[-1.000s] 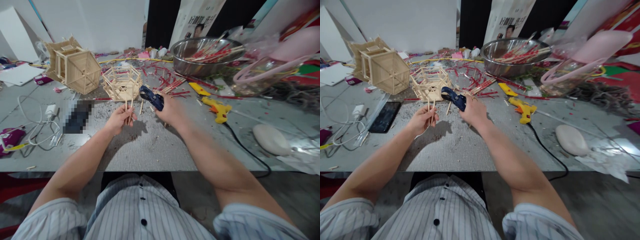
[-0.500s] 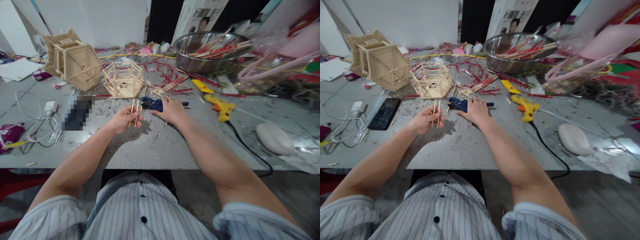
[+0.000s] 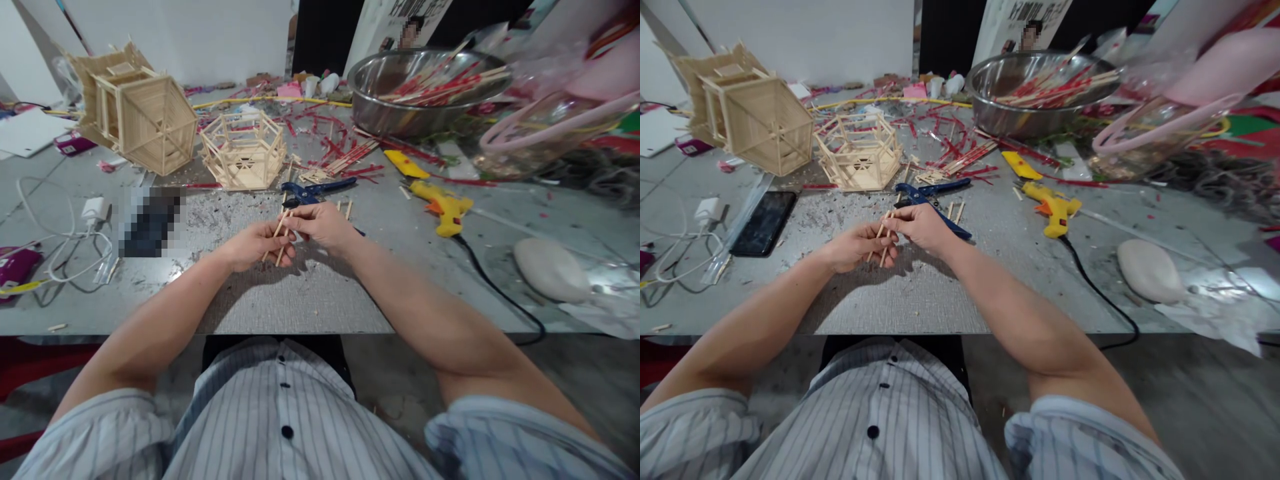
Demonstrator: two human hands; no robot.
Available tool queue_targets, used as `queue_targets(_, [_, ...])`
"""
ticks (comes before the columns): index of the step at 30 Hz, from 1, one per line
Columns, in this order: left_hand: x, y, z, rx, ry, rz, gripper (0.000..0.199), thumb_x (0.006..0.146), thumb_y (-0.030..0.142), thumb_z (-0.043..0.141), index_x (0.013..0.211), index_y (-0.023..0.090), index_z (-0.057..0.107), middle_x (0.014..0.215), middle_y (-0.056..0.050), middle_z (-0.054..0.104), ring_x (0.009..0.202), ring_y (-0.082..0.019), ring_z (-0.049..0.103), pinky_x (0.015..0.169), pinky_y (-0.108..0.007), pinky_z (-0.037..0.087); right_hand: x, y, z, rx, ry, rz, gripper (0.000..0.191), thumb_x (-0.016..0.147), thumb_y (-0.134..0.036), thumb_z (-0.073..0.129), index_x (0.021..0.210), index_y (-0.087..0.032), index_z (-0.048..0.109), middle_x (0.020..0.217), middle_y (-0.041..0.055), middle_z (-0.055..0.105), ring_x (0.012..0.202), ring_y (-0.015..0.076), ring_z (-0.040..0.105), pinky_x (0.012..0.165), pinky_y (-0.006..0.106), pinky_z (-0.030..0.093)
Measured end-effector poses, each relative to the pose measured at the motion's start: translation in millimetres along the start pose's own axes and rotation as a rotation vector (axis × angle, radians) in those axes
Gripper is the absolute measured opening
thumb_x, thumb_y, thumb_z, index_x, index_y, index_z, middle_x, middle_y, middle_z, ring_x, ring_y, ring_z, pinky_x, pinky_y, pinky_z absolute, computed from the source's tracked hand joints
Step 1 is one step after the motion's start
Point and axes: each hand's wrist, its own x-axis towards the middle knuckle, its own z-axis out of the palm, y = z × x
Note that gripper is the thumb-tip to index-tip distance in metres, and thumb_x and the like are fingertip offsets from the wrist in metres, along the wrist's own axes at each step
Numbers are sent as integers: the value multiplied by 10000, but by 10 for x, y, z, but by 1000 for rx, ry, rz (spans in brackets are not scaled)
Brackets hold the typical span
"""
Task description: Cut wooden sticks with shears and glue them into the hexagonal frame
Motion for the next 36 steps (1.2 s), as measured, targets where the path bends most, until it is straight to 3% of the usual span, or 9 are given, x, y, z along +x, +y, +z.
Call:
queue_targets(4, [-3,10,22,-23,-22,-6,323,750,358,765,886,137,574,747,-8,678,642,-104,663,636,-235,513,4,-8,14,126,57,52,375,596,-531,784,662,-176,683,525,-31,561,439,56,387,409,225,277])
queue_targets(11, [-17,42,-33,-63,158,33,250,829,336,679,941,117,636,790,-44,701,645,-131,678,654,-277,537,47,-43,-115,305,225,109,275,629,-391,811,634,-190,623,574,-34,574,390,46,411,346,212,283])
queue_targets(15, [-32,88,-14,37,183,-25,259,810,328,699,950,112,668,754,-48,713,591,-128,673,609,-264,540,46,-40,-122,281,209,116,260,719,-350,769,617,-195,588,562,-33,554,366,46,400,332,216,287])
queue_targets(21, [-15,95,39,119,192,-67,224,756,289,750,768,108,619,663,-30,703,498,-110,650,517,-213,516,35,22,-78,177,154,55,284,764,-435,718,715,-195,574,610,-37,566,394,39,415,352,206,303])
queue_targets(24, [-2,75,18,71,246,-29,228,770,285,740,765,123,580,667,-26,707,542,-116,671,546,-215,527,46,107,-81,63,182,-38,451,702,-537,738,967,-207,584,749,-25,606,442,52,444,398,223,360])
queue_targets(27, [5,69,-4,20,333,45,216,789,276,721,777,137,556,660,-11,702,556,-115,674,562,-216,525,37,183,-75,-216,171,-194,753,639,-553,780,1253,-213,508,1011,46,627,622,106,541,582,291,482])
queue_targets(29, [9,71,-6,-16,373,89,207,792,261,715,780,141,548,657,-8,700,570,-113,673,566,-213,517,13,201,-58,-426,94,-272,848,632,-530,793,1352,-227,464,1165,93,602,776,167,585,717,358,509])
queue_targets(33, [17,71,7,-59,388,121,187,786,235,716,809,142,555,691,-23,714,620,-109,678,583,-202,500,-38,170,-26,-636,-1,-300,824,702,-449,755,1423,-233,418,1283,133,568,957,258,602,836,440,496])
queue_targets(36, [21,57,9,-29,381,130,177,791,231,712,817,138,563,700,-25,713,617,-98,671,615,-206,500,-53,144,-21,-644,0,-297,776,746,-453,711,1429,-240,411,1244,125,596,939,255,606,820,440,496])
